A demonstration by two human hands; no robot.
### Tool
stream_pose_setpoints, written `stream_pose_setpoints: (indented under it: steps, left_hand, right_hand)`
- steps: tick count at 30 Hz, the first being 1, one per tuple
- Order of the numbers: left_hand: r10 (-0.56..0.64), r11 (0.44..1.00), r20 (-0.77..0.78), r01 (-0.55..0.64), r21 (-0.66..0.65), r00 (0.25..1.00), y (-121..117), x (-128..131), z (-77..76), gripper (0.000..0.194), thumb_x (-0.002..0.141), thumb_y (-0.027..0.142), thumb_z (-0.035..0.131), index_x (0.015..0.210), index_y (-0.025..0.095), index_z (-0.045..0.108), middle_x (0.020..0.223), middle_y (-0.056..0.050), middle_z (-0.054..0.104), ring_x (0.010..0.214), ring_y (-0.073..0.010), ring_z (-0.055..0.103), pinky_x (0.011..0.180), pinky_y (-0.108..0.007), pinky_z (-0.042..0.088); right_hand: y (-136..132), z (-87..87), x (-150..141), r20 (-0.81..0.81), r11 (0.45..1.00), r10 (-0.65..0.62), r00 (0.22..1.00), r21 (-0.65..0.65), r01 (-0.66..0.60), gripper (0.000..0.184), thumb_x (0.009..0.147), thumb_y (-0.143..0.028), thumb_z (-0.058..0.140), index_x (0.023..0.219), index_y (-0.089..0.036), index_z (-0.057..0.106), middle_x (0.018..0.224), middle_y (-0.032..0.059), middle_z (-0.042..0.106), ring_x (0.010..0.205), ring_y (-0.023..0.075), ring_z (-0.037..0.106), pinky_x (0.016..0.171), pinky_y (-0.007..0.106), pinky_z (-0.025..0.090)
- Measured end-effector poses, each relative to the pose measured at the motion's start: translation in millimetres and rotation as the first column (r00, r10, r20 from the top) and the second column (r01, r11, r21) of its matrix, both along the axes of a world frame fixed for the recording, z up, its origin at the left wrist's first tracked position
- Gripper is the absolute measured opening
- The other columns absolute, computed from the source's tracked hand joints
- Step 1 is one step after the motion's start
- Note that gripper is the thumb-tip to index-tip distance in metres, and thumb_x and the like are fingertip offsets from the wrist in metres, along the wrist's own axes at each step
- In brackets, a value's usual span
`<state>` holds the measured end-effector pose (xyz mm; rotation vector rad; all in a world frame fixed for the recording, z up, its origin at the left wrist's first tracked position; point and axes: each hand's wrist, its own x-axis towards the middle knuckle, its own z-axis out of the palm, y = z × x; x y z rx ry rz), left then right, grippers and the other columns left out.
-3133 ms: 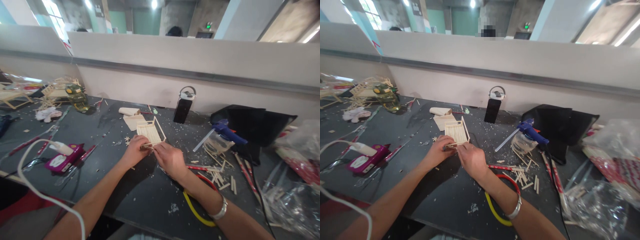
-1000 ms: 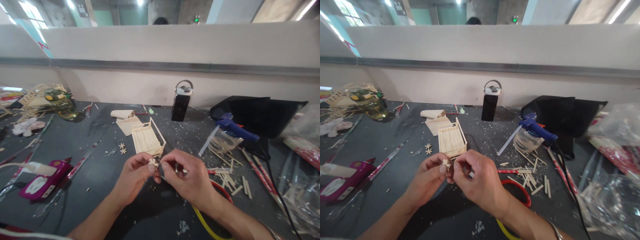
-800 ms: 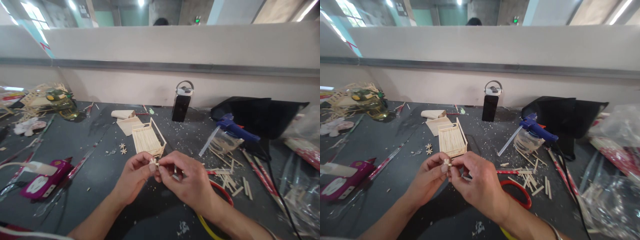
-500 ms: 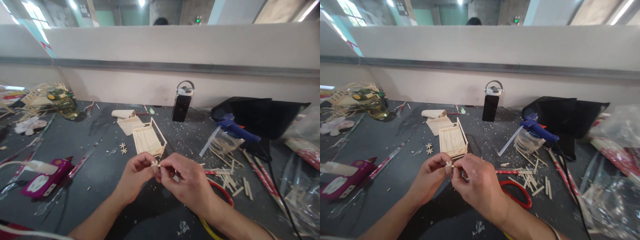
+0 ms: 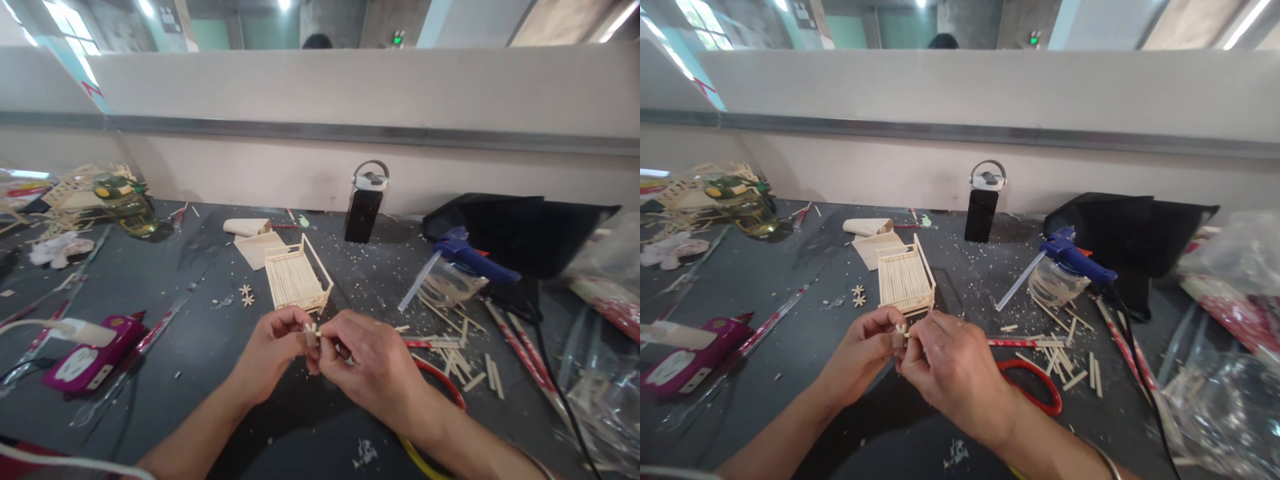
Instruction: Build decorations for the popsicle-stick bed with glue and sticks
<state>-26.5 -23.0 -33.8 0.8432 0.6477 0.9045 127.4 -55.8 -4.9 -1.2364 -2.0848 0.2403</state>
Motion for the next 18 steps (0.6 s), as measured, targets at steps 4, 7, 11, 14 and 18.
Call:
stream_pose_setpoints:
  steps: [4, 7, 11, 14, 18]
  left_hand:
    - [-0.009, 1.0, 0.03, 0.009, -0.011, 1.0, 0, 0, -1.1, 0.008, 0.066, 0.01, 0.071, 0.066, 0.013, 0.064, 0.055, 0.0, 0.064, 0.049, -0.0094, 0.057, 0.048, -0.019, 0.047]
    - [-0.024, 0.999, 0.038, 0.025, -0.029, 0.999, 0, -1, -2.0, 0.008, 0.066, 0.009, 0.07, 0.067, 0.013, 0.063, 0.054, 0.0, 0.063, 0.047, -0.01, 0.057, 0.048, -0.021, 0.049]
    - [-0.111, 0.991, 0.09, 0.117, -0.067, 0.99, 1, -3, -2.4, 0.008, 0.068, 0.013, 0.07, 0.07, 0.013, 0.063, 0.051, 0.0, 0.063, 0.043, -0.0116, 0.057, 0.048, -0.025, 0.051]
    - [-0.171, 0.98, 0.163, 0.185, -0.075, 0.972, 1, -4, -1.9, 0.01, 0.069, 0.016, 0.072, 0.071, 0.013, 0.062, 0.048, -0.001, 0.063, 0.041, -0.0119, 0.056, 0.048, -0.026, 0.051]
    - [-0.168, 0.979, 0.209, 0.188, -0.077, 0.963, 3, -5, -1.9, 0.01, 0.071, 0.017, 0.071, 0.071, 0.013, 0.062, 0.048, -0.002, 0.063, 0.041, -0.0118, 0.056, 0.048, -0.026, 0.051]
  right_hand:
    - [-1, -0.9, -1, -0.005, 1.0, -0.004, 1.0, -0.016, 0.004, 0.022, 0.08, -0.006, 0.047, 0.064, -0.017, 0.058, 0.061, 0.0018, 0.059, 0.054, 0.0128, 0.053, 0.054, 0.026, 0.04]
    - [-2, 0.5, 0, -0.071, 0.998, -0.014, 0.997, -0.058, 0.01, 0.022, 0.077, -0.005, 0.048, 0.062, -0.017, 0.058, 0.059, 0.0003, 0.057, 0.051, 0.0113, 0.05, 0.051, 0.025, 0.038]
    - [1, 4.9, 1, -0.319, 0.94, -0.064, 0.946, -0.338, -0.051, 0.017, 0.073, -0.007, 0.053, 0.061, -0.019, 0.057, 0.056, -0.0031, 0.058, 0.049, 0.0089, 0.048, 0.047, 0.021, 0.036]
    - [4, 7.9, 3, -0.494, 0.823, -0.121, 0.861, -0.535, -0.191, 0.015, 0.077, -0.013, 0.055, 0.064, -0.019, 0.059, 0.057, -0.0041, 0.058, 0.049, 0.0086, 0.049, 0.046, 0.02, 0.038]
    - [4, 13.0, 5, -0.474, 0.848, -0.061, 0.879, -0.488, -0.204, 0.017, 0.081, -0.013, 0.051, 0.069, -0.019, 0.062, 0.06, -0.0028, 0.06, 0.052, 0.0099, 0.052, 0.049, 0.021, 0.041]
